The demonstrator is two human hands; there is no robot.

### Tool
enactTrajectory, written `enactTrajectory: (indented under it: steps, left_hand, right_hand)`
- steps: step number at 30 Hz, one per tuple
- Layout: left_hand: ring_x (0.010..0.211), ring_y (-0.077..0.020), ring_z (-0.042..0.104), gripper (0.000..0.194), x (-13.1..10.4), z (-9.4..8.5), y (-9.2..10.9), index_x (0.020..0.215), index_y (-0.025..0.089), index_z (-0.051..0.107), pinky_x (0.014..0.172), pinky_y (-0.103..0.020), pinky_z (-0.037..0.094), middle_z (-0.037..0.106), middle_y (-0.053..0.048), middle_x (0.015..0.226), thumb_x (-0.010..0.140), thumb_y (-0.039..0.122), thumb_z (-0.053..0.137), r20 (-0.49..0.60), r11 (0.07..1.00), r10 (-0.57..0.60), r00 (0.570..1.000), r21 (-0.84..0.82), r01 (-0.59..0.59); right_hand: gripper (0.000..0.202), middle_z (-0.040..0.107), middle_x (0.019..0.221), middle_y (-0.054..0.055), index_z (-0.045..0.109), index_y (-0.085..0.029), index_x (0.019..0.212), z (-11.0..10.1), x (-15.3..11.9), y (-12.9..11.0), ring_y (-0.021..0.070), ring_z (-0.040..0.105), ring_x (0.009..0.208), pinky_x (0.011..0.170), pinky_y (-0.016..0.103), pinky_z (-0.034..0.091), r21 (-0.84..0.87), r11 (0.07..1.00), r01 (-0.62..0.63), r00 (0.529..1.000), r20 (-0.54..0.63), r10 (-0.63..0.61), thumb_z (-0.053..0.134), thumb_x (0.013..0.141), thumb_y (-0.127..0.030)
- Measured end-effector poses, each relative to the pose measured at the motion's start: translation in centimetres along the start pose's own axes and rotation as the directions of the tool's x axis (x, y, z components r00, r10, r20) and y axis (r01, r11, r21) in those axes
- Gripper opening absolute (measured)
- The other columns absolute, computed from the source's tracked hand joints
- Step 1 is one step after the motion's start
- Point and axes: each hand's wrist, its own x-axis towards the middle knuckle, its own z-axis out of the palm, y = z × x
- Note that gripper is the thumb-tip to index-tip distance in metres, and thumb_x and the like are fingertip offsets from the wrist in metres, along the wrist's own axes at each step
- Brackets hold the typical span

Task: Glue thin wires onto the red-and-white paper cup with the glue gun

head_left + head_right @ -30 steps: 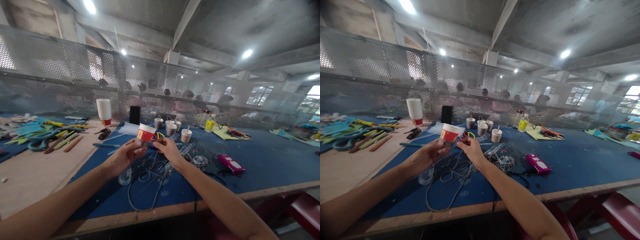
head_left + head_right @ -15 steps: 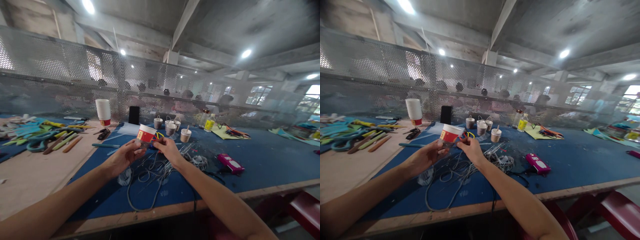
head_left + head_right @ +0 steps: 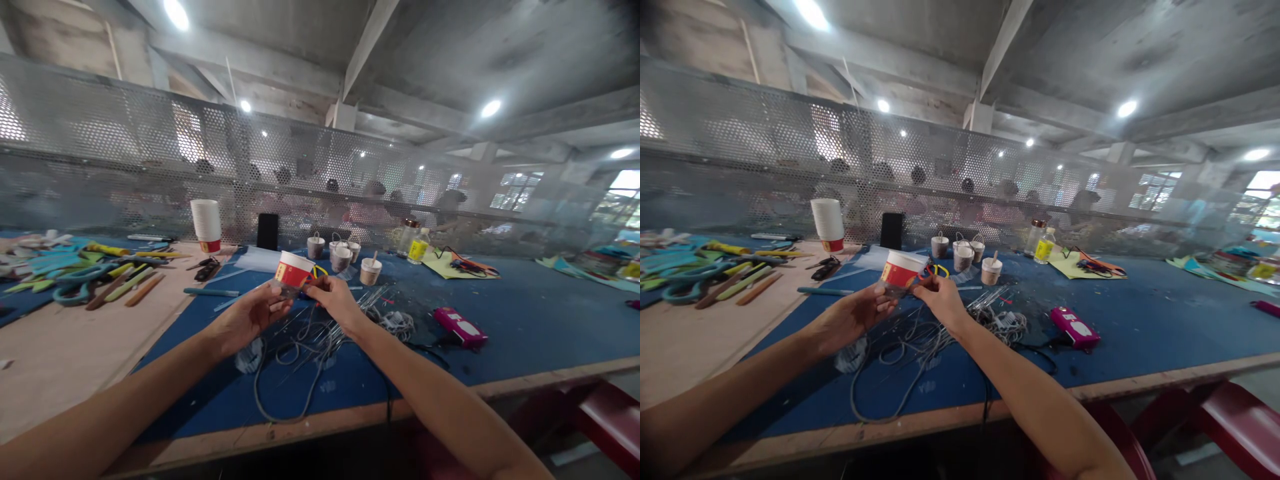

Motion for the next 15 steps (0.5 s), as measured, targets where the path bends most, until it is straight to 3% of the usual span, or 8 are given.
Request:
enactTrajectory:
  steps: [9,15]
  left_hand:
    - [0.085,-0.0196,0.076,0.022,-0.19,-0.13,0.25,0.111,0.008,0.074,0.083,-0.030,0.063,0.078,-0.014,0.105,0.091,0.009,0.064,0.014,0.998,-0.031,0.999,0.054,0.030]
    - [0.086,-0.0189,0.076,0.025,0.39,-0.55,-0.13,0.114,0.011,0.072,0.087,-0.031,0.062,0.077,-0.015,0.114,0.090,0.010,0.065,0.037,0.991,0.055,0.998,0.116,-0.059]
  right_hand:
    - [0.028,0.061,0.068,-0.003,0.067,-0.017,0.080,-0.18,0.06,0.30,0.0117,0.052,0.063,0.062,0.026,0.039,0.002,1.000,0.031,0.999,0.042,-0.031,0.080,0.071,-0.041]
    - [0.031,0.062,0.069,-0.002,0.067,-0.016,0.083,-0.24,0.17,0.50,0.0119,0.052,0.063,0.059,0.025,0.037,-0.009,1.000,0.023,0.999,0.022,-0.023,0.079,0.071,-0.042]
